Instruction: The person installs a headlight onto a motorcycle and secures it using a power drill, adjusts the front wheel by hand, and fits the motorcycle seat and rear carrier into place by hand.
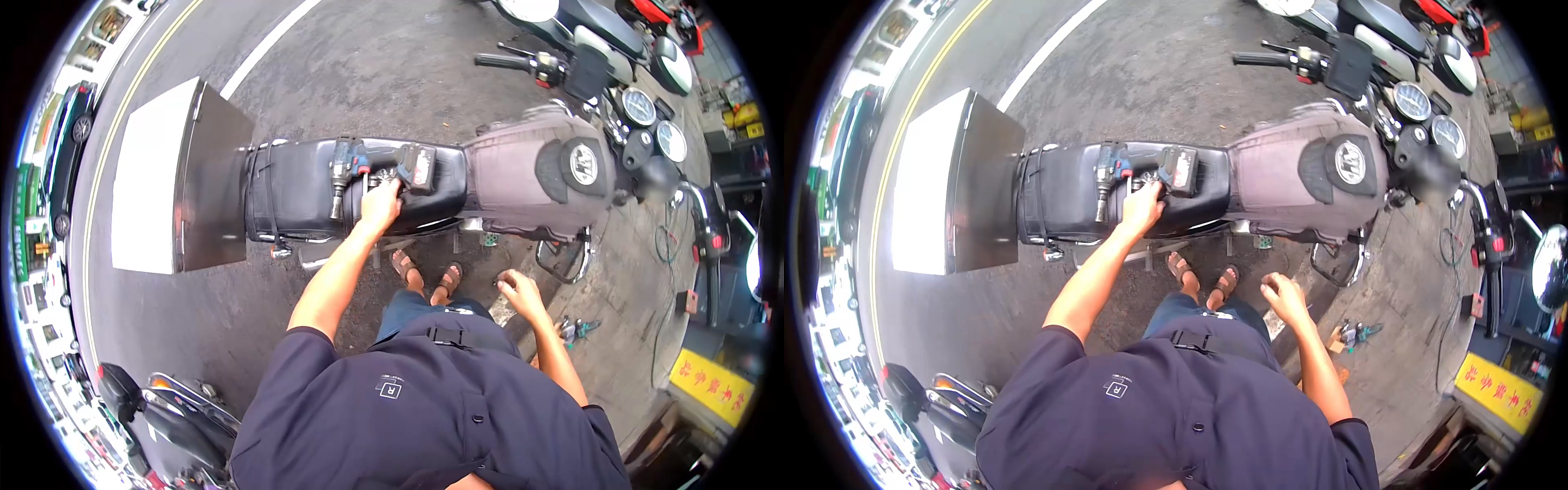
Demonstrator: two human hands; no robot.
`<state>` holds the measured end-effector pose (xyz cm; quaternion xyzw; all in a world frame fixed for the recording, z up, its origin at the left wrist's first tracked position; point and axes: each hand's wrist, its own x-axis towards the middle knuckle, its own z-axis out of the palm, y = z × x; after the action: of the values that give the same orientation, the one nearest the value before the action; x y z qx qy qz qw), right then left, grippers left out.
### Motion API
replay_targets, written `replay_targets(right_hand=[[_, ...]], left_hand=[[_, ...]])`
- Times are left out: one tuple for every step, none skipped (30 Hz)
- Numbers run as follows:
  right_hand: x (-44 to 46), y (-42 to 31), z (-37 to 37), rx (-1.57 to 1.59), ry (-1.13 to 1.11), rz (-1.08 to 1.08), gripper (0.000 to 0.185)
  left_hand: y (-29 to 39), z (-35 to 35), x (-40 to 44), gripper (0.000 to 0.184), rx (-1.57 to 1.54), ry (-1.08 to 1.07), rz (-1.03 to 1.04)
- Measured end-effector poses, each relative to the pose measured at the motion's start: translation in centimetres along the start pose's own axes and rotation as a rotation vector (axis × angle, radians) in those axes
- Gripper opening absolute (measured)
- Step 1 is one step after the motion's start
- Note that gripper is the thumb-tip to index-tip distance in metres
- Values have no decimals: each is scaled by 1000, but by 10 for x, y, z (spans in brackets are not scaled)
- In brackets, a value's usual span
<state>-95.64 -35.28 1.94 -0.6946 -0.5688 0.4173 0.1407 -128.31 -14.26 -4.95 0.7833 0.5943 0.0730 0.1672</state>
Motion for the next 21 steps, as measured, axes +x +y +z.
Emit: replay_targets(right_hand=[[-10,8,3,-6,-19,5,24],[-19,16,6,-14,-34,11,25],[-26,22,10,3,-39,3,26],[-32,30,15,-29,-32,-14,27],[-38,31,17,-18,-30,-31,27],[-42,32,19,-11,-23,-48,28],[-45,37,24,39,-18,-34,28],[-47,45,33,94,-20,-17,29],[-48,52,39,64,-9,-42,29],[-52,54,40,28,-20,-21,29],[-58,52,40,7,-4,-5,29],[-62,50,37,-22,10,6,29],[-66,46,31,30,8,12,29],[-67,49,31,102,-5,24,29],[-66,55,34,66,11,3,29],[-65,61,37,35,27,-15,28],[-62,66,40,-16,34,-3,27],[-60,71,43,-65,41,16,27],[-58,70,42,-91,82,14,26],[-56,64,38,-68,98,27,27],[-54,56,34,-20,129,43,27]], left_hand=[[1,-6,1,42,26,-16,30],[4,-10,0,41,27,-18,35],[2,-8,-2,40,39,-3,51],[1,-5,-2,40,50,19,75],[3,-7,-2,40,75,12,91],[6,-8,-1,40,99,9,110],[7,-9,-2,39,117,31,163],[7,-10,-4,38,134,45,211],[10,-13,-6,38,135,37,212],[12,-17,-9,38,136,29,205],[11,-18,-10,37,131,27,230],[9,-18,-10,37,121,32,250],[9,-18,-11,37,110,45,274],[12,-20,-12,38,94,49,282],[14,-19,-14,38,108,43,258],[14,-18,-14,38,125,34,237],[12,-16,-14,38,128,27,239],[10,-14,-12,39,129,16,247],[3,-10,-10,40,105,-5,280],[1,-11,-9,40,78,-22,310],[-2,-10,-9,41,76,-46,336]])
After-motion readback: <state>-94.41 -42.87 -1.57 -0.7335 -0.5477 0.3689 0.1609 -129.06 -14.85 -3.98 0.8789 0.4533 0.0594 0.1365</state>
